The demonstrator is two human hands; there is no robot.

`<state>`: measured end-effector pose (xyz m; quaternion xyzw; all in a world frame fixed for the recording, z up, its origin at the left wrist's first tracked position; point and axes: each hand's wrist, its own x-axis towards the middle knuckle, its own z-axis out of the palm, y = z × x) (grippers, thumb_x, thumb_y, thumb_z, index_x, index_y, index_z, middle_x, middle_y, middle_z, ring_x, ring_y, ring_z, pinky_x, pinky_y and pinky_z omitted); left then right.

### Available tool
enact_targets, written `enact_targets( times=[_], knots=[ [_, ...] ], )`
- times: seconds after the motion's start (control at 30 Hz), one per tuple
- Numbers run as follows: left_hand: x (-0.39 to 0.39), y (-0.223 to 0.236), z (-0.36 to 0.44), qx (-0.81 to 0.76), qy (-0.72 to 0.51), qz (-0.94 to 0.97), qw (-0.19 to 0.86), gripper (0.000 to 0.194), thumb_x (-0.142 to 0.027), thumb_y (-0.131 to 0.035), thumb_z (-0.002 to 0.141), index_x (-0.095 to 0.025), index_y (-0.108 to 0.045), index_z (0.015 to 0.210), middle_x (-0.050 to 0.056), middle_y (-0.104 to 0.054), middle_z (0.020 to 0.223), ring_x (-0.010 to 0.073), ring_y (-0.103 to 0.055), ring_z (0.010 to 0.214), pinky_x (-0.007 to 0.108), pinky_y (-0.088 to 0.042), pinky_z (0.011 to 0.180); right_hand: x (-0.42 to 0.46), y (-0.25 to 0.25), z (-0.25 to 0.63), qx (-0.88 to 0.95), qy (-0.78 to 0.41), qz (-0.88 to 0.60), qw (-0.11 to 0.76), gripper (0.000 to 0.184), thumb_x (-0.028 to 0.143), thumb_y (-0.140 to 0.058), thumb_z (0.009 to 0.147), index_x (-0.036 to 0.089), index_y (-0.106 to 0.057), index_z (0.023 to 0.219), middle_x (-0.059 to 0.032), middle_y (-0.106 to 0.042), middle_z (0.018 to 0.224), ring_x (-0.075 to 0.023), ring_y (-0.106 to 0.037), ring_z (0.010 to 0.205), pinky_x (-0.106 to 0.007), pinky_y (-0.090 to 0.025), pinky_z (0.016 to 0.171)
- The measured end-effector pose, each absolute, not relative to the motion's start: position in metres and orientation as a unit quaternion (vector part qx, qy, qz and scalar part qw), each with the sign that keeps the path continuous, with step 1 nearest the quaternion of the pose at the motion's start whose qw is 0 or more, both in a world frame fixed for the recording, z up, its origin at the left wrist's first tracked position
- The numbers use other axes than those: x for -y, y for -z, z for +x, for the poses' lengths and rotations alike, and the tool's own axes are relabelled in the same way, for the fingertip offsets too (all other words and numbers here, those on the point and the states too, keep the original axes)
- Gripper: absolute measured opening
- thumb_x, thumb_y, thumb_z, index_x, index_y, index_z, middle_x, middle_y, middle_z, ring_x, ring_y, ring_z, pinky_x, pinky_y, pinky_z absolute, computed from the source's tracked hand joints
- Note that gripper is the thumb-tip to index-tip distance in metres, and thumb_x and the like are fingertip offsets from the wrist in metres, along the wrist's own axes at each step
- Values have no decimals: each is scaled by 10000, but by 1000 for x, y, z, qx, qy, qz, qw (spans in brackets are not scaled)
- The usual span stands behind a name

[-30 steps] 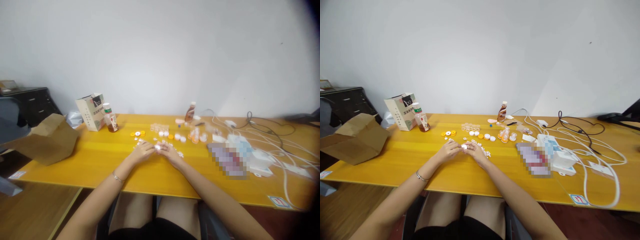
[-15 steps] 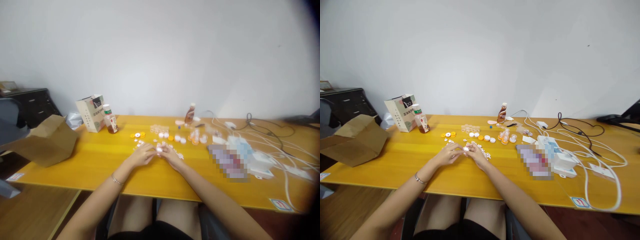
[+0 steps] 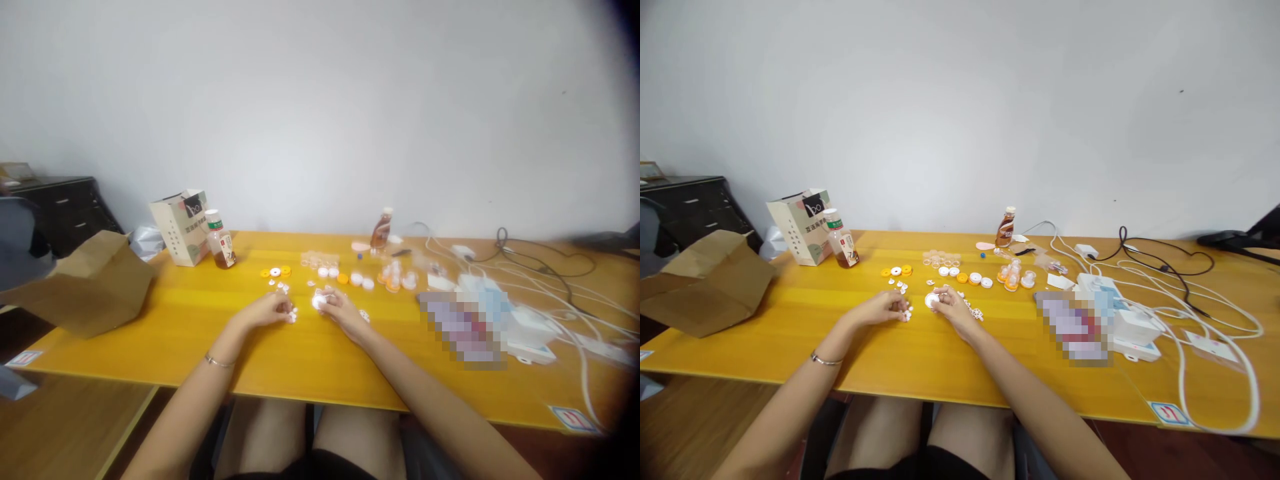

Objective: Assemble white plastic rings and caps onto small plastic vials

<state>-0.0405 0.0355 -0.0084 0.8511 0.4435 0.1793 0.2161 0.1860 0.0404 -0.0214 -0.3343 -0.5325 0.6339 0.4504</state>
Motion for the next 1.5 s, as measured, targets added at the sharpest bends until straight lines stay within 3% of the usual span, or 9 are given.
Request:
enact_targets(
  times=[0.3, 0.47, 0.77, 1.23, 1.5],
  knots=[
    [-36, 11, -35, -412, -194, 871, 184, 169, -282, -500, 766, -141, -585, 803, 33, -601, 794, 120, -530, 731, 222, -401, 687, -40, 21, 186, 555, -625, -328, 441, 281, 251, -664, 615, 211, -515, 850, 15, -606, 754, -98, -534, 637, -262, -403, 664],
    [-37, 13, -36, -411, -179, 870, 207, 230, -332, -576, 707, -140, -575, 833, 29, -596, 773, 118, -531, 671, 203, -406, 609, -41, 21, 186, 557, -623, -329, 440, 293, 263, -670, 611, 210, -517, 856, 19, -607, 743, -102, -541, 641, -266, -405, 671],
    [-38, 15, -35, -412, -193, 874, 169, 125, -205, -520, 737, -152, -592, 824, 27, -610, 787, 121, -532, 708, 213, -399, 661, -42, 23, 185, 576, -606, -335, 435, 298, 286, -669, 608, 211, -515, 852, 9, -602, 739, -120, -550, 643, -283, -422, 657],
    [-36, 11, -28, -420, -160, 889, 86, 164, -102, -465, 698, -160, -590, 788, 22, -609, 785, 123, -527, 720, 211, -389, 675, -39, 20, 184, 575, -606, -339, 433, 285, 286, -661, 614, 207, -525, 852, 11, -604, 734, -116, -552, 637, -280, -426, 650],
    [-35, 10, -27, -392, -201, 893, 88, 197, -136, -447, 760, -163, -594, 887, 32, -596, 799, 122, -530, 718, 214, -404, 672, -35, 16, 184, 605, -584, -342, 420, 266, 282, -646, 626, 219, -530, 857, 19, -594, 739, -116, -558, 640, -292, -438, 684]
  ],
)
